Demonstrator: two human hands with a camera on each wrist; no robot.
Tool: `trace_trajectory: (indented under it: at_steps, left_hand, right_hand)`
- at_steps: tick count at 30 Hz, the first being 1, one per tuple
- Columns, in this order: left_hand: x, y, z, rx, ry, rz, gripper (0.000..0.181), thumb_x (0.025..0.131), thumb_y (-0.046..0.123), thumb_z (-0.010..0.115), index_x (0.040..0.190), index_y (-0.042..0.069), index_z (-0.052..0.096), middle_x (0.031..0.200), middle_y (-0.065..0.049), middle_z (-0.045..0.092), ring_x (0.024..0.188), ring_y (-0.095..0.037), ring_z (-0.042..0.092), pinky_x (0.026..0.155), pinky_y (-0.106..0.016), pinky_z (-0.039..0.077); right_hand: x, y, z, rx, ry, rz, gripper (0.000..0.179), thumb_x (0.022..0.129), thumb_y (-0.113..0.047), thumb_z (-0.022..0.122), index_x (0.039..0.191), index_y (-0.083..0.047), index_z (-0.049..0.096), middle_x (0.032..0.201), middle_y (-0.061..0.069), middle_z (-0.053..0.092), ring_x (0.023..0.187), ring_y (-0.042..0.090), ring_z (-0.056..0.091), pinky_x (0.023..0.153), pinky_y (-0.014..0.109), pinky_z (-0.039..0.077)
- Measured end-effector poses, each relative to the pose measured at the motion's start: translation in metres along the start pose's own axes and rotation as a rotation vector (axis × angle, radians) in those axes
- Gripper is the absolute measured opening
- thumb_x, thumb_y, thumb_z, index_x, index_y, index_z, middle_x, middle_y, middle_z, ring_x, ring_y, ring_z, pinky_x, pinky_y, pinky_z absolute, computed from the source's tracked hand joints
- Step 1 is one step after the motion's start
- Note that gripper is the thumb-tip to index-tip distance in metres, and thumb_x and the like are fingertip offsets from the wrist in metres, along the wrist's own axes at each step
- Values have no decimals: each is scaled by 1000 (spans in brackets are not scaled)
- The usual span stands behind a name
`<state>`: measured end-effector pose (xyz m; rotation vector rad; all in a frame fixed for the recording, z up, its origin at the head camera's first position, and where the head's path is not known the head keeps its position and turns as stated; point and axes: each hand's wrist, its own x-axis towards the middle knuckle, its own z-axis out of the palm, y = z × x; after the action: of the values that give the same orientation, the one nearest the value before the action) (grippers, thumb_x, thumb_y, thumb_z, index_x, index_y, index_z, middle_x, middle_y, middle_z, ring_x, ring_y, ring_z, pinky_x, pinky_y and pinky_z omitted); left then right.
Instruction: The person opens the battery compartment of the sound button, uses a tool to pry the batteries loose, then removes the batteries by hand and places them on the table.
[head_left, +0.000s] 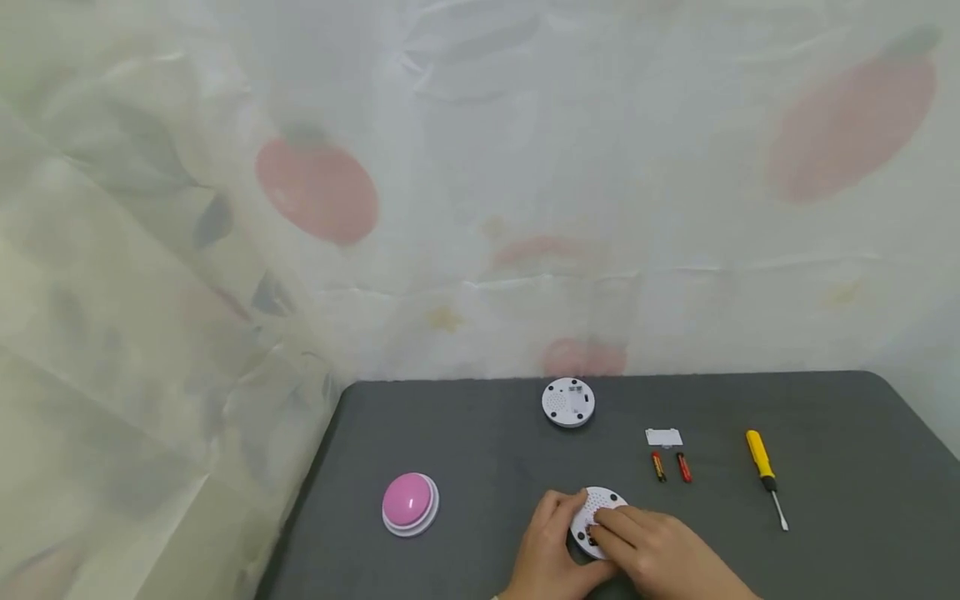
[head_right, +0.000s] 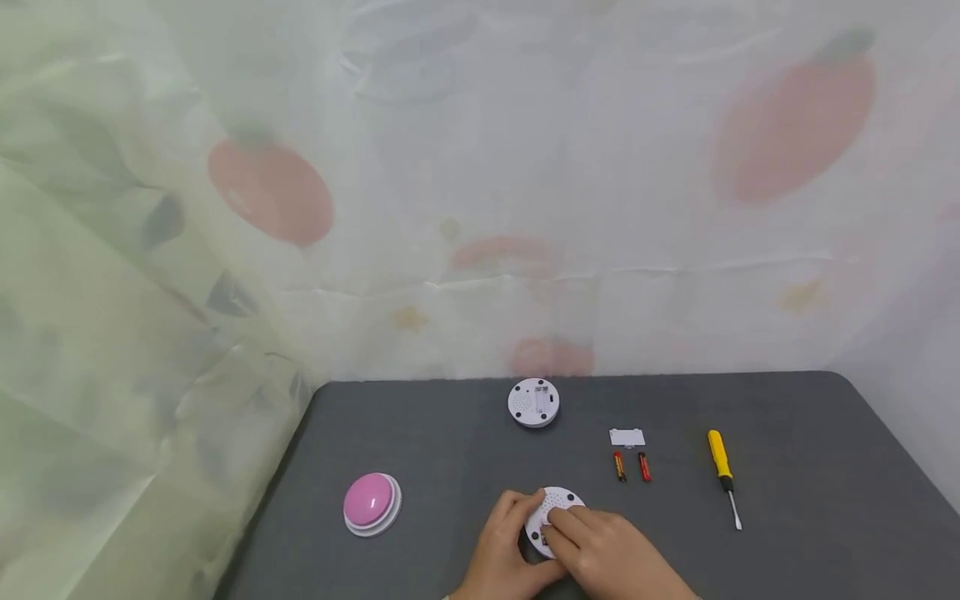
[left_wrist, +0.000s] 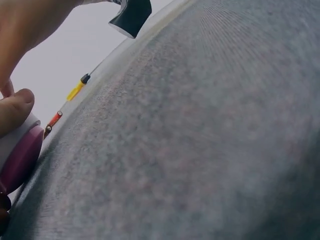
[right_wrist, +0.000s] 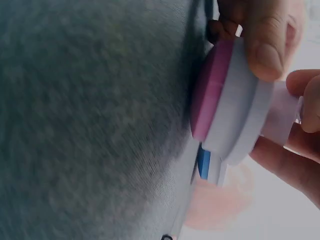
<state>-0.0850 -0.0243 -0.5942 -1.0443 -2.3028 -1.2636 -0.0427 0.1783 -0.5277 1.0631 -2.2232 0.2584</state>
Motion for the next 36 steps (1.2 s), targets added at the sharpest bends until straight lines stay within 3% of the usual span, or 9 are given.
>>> trace_trajectory:
  at_steps: [6, 10, 12, 17, 22, 27, 30, 34, 36]
  left_hand:
    - [0, 0, -6, -54, -47, -129, 90, 82, 51, 96, 152, 7, 61, 125, 5, 57, 110, -5, 59, 94, -26, 56]
    - [1, 0, -8, -80, -69, -206, 89, 84, 52, 94, 153, 9, 60, 127, 6, 56, 115, -6, 58, 97, -31, 57]
    - [1, 0, -8, -86, -71, -216, 89, 84, 52, 94, 154, 10, 60, 127, 6, 56, 115, -6, 58, 98, -32, 57]
    - [1, -3, -7, -73, -47, -173, 88, 83, 50, 96, 153, 9, 60, 126, 5, 56, 115, -7, 58, 97, -32, 56]
    - [2, -4, -6, -66, -34, -170, 90, 82, 49, 97, 153, 8, 60, 126, 6, 56, 115, -7, 58, 98, -32, 56]
    - [3, -2, -6, -60, -42, -204, 92, 79, 49, 99, 152, 10, 61, 125, 7, 57, 114, -7, 59, 99, -33, 55]
    - [3, 0, -6, -64, -68, -248, 91, 79, 52, 98, 152, 13, 62, 124, 9, 56, 112, -6, 58, 98, -32, 55]
    - [2, 1, -6, -79, -105, -308, 90, 81, 57, 95, 153, 16, 61, 124, 12, 55, 112, -4, 57, 98, -32, 55]
    - [1, 0, -6, -86, -107, -314, 91, 80, 58, 95, 154, 17, 61, 124, 12, 55, 112, -4, 57, 99, -33, 55]
  right_hand:
    - [-3, 4, -14, 19, -87, 108, 64, 121, -29, 18, 124, -2, 76, 124, 7, 72, 99, 18, 74, 74, 23, 60]
    - [-5, 9, -18, 9, -71, 135, 65, 122, -32, 18, 125, -3, 77, 123, 6, 70, 100, 18, 73, 79, 26, 61]
    - [-6, 12, -18, -11, -47, 138, 65, 122, -30, 17, 122, -6, 78, 121, 6, 70, 100, 18, 73, 79, 29, 61]
    - [-6, 19, -19, -10, -14, 149, 61, 122, -32, 21, 114, -13, 79, 124, 9, 70, 103, 24, 73, 77, 39, 63]
    - [-10, 32, -24, -14, 11, 243, 52, 120, -43, 36, 109, -22, 82, 130, 4, 71, 109, 22, 71, 88, 36, 59]
    - [-29, 63, -29, -37, 150, 335, 49, 117, -46, 48, 103, -16, 83, 120, 9, 76, 103, 29, 71, 120, 32, 36]
    - [-47, 81, -31, -79, 188, 421, 58, 116, -53, 46, 98, -12, 83, 115, 11, 78, 97, 32, 73, 129, 37, 24]
    - [-72, 97, -33, -123, 180, 566, 68, 114, -62, 42, 98, -11, 83, 113, 12, 80, 94, 34, 75, 130, 53, 25]
    - [-82, 103, -35, -115, 167, 641, 46, 110, -51, 63, 99, -10, 83, 115, 14, 80, 96, 37, 75, 127, 62, 28]
